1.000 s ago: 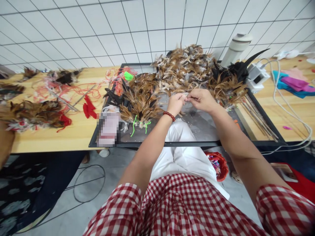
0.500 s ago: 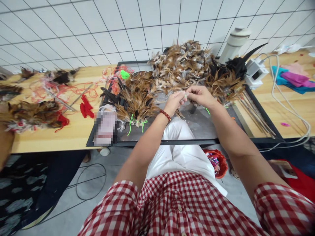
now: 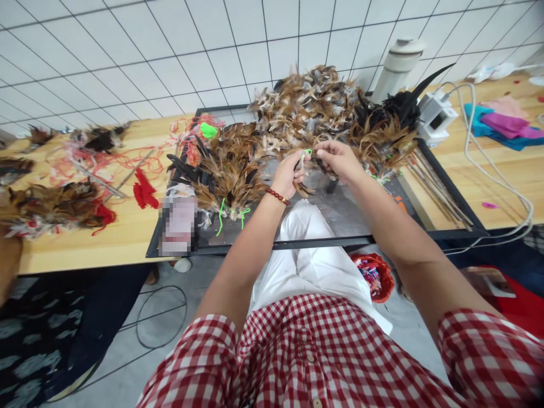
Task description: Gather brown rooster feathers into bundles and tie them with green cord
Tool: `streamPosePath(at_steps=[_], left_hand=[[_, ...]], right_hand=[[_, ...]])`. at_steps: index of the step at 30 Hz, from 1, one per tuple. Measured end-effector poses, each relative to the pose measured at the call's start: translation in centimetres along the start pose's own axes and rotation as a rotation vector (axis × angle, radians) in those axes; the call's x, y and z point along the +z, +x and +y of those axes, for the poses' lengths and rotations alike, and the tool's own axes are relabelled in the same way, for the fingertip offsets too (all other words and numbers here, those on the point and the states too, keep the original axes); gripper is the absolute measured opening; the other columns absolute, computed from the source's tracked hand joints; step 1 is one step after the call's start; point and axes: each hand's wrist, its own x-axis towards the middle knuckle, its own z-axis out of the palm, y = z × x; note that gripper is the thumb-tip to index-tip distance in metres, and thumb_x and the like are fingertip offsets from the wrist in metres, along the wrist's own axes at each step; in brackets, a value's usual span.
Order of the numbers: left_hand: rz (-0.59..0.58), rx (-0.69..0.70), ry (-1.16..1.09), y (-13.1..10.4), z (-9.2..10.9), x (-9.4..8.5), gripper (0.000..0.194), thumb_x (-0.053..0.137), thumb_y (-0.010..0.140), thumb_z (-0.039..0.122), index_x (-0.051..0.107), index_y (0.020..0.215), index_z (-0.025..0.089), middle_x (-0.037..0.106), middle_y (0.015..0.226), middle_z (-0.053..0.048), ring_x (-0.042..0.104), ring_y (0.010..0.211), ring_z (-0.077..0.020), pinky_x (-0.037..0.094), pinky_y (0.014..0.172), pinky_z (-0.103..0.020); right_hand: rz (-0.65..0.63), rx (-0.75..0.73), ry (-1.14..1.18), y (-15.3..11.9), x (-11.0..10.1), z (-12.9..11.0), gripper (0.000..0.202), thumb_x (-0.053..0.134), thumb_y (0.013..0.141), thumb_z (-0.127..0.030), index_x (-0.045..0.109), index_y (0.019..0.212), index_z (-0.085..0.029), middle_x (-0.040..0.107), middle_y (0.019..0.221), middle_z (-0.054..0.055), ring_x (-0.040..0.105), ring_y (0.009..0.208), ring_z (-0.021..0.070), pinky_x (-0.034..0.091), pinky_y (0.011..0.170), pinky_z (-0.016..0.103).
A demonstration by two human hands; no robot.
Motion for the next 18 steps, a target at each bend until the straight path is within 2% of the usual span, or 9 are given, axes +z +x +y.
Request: streamPosePath(at_steps=[2,4,9,13,18], left_hand=[[0.039,0.033,0.058,0.1,-0.1,0.1,0.023,0.066,0.101,0.029,0.062,0.083,0.016,0.063,0.071,0.005,0.03,0.042,0.0018,0.02,0.041,-0.015],[0.064,0.05,0.112,0.2,-0.2,0.2,0.024,0.061,0.104,0.031,0.063,0.085,0.017,0.063,0.071,0.005,0.032,0.043,0.0011,0.022,0.042,-0.015],[0.053,0.046,0.139,0.4,-0.5,0.1,0.028,0.06,0.106,0.043,0.064,0.093,0.019,0.063,0.076,0.003,0.034,0.045,-0.0001,0.023,0.042,-0.015],[0.002,0.034,0.093,0.3,-0.6,-0.1,0.034,0.064,0.104,0.05,0.061,0.089,0.02,0.058,0.075,0.004,0.038,0.05,-0.0015,0.029,0.045,-0.016],[-0.011,0.099,0.074,0.8,-0.9,-0.4,0.026,0.068,0.102,0.043,0.062,0.091,0.021,0.054,0.073,0.003,0.049,0.058,-0.0046,0.043,0.055,-0.018]], right_hand=[[-0.155,0.118,0.116,-0.6,0.5,-0.3,0.047,0.093,0.066,-0.051,0.072,0.095,-0.021,0.065,0.074,-0.003,0.043,0.057,0.0097,0.031,0.053,0.025],[-0.236,0.113,0.17,-1.2,1.0,-0.8,0.056,0.096,0.062,-0.058,0.073,0.097,-0.02,0.069,0.079,-0.001,0.045,0.058,0.0089,0.03,0.052,0.025],[-0.153,-0.016,0.159,-1.6,1.4,-1.4,0.049,0.099,0.062,-0.053,0.068,0.077,-0.019,0.067,0.07,-0.002,0.042,0.056,0.0074,0.032,0.053,0.024],[-0.13,0.083,0.185,-1.4,1.2,-1.6,0.04,0.096,0.069,-0.042,0.062,0.071,-0.02,0.064,0.064,-0.003,0.043,0.052,0.0073,0.032,0.049,0.021],[-0.142,0.104,0.104,-1.4,1.3,-1.7,0.036,0.091,0.078,-0.036,0.061,0.068,-0.019,0.057,0.056,-0.004,0.04,0.047,0.005,0.028,0.045,0.019]])
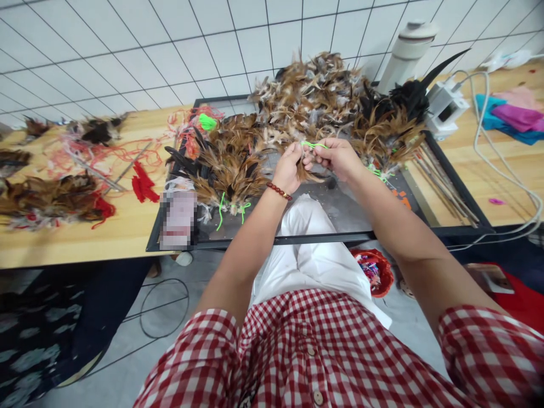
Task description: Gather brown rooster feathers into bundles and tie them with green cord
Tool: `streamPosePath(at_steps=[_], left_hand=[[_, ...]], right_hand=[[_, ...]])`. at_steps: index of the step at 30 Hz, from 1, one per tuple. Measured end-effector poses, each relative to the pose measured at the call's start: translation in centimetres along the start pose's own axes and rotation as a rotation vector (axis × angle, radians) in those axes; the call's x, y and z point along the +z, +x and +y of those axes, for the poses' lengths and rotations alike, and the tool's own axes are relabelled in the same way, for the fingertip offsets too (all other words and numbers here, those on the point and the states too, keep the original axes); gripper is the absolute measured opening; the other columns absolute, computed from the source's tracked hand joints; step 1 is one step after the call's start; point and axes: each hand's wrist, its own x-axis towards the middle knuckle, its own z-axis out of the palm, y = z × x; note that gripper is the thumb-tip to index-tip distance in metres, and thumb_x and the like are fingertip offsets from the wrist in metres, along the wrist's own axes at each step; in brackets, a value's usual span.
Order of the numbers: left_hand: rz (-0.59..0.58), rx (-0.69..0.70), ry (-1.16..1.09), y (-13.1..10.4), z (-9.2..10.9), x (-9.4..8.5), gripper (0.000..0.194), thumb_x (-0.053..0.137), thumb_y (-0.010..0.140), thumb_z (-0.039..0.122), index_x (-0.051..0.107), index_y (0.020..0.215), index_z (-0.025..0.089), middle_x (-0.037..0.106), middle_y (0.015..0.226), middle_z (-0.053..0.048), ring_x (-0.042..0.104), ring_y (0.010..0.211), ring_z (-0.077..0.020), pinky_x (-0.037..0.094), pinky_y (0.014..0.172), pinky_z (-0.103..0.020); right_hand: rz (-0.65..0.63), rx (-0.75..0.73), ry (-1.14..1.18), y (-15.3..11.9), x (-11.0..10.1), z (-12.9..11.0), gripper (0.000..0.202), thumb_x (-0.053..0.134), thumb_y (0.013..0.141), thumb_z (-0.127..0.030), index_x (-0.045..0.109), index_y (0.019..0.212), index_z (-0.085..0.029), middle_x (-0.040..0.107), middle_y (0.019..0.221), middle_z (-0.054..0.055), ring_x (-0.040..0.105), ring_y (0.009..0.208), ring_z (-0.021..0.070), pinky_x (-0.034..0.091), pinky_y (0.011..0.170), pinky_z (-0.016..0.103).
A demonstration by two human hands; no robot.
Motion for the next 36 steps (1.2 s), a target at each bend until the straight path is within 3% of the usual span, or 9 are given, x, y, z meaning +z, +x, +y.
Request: streamPosePath(at_steps=[4,7,11,17,21,26,31,36], left_hand=[[0.078,0.023,0.011,0.5,-0.2,-0.2,0.025,0.067,0.103,0.04,0.061,0.089,0.021,0.054,0.068,0.004,0.051,0.059,-0.0061,0.044,0.057,-0.018],[0.105,0.014,-0.014,0.4,0.0,-0.2,0.025,0.067,0.103,0.033,0.058,0.083,0.02,0.049,0.065,0.006,0.044,0.054,-0.0038,0.039,0.053,-0.017],[0.009,-0.053,-0.054,0.0,0.8,-0.3,0.024,0.064,0.104,0.029,0.06,0.083,0.019,0.047,0.065,0.006,0.037,0.048,-0.0023,0.032,0.047,-0.017],[-0.116,-0.181,0.001,-0.1,0.8,-0.4,0.039,0.069,0.1,0.051,0.059,0.079,0.019,0.043,0.06,0.007,0.033,0.043,-0.0019,0.027,0.041,-0.018],[-0.162,-0.204,0.015,0.0,0.5,-0.4,0.037,0.068,0.1,0.044,0.058,0.075,0.019,0.049,0.061,0.005,0.04,0.045,-0.0035,0.033,0.045,-0.02],[-0.195,-0.151,0.028,-0.1,0.3,-0.5,0.017,0.07,0.096,0.028,0.066,0.083,0.018,0.061,0.07,0.001,0.054,0.057,-0.0068,0.046,0.056,-0.021],[-0.145,-0.177,-0.003,0.7,0.2,-0.9,0.015,0.068,0.094,0.027,0.065,0.082,0.017,0.057,0.067,0.001,0.052,0.055,-0.0067,0.041,0.051,-0.021],[-0.132,-0.197,-0.005,0.5,0.2,-0.7,0.012,0.069,0.09,0.019,0.066,0.079,0.016,0.06,0.068,0.002,0.048,0.053,-0.0043,0.038,0.05,-0.02]], right_hand=[[-0.015,-0.018,-0.033,-0.1,0.2,0.1,0.034,0.088,0.079,-0.033,0.061,0.066,-0.019,0.055,0.052,-0.004,0.042,0.046,0.0055,0.027,0.045,0.019],[-0.054,-0.008,-0.054,0.0,0.2,0.3,0.031,0.089,0.074,-0.029,0.062,0.064,-0.018,0.057,0.051,-0.003,0.042,0.046,0.0055,0.028,0.045,0.019],[-0.033,0.062,-0.042,0.5,-0.1,0.8,0.03,0.087,0.071,-0.03,0.061,0.063,-0.019,0.056,0.05,-0.003,0.04,0.042,0.0051,0.025,0.042,0.019],[0.062,0.087,-0.007,0.8,-0.6,0.9,0.03,0.084,0.071,-0.031,0.057,0.065,-0.021,0.053,0.052,-0.004,0.037,0.043,0.0052,0.025,0.041,0.019],[0.069,0.078,0.02,0.4,-0.3,0.6,0.026,0.081,0.075,-0.03,0.058,0.067,-0.02,0.056,0.058,-0.003,0.039,0.046,0.0058,0.028,0.043,0.021],[0.028,0.081,0.117,0.2,-0.2,0.5,0.032,0.079,0.085,-0.04,0.057,0.07,-0.022,0.058,0.059,-0.001,0.045,0.052,0.0095,0.037,0.049,0.023],[0.034,0.027,0.1,0.5,-0.2,0.9,0.044,0.088,0.08,-0.05,0.054,0.071,-0.023,0.051,0.06,-0.004,0.038,0.053,0.0084,0.036,0.051,0.024],[0.064,-0.078,0.012,0.8,-0.5,1.4,0.052,0.085,0.083,-0.063,0.05,0.073,-0.025,0.048,0.065,-0.005,0.037,0.055,0.0093,0.035,0.052,0.026]])
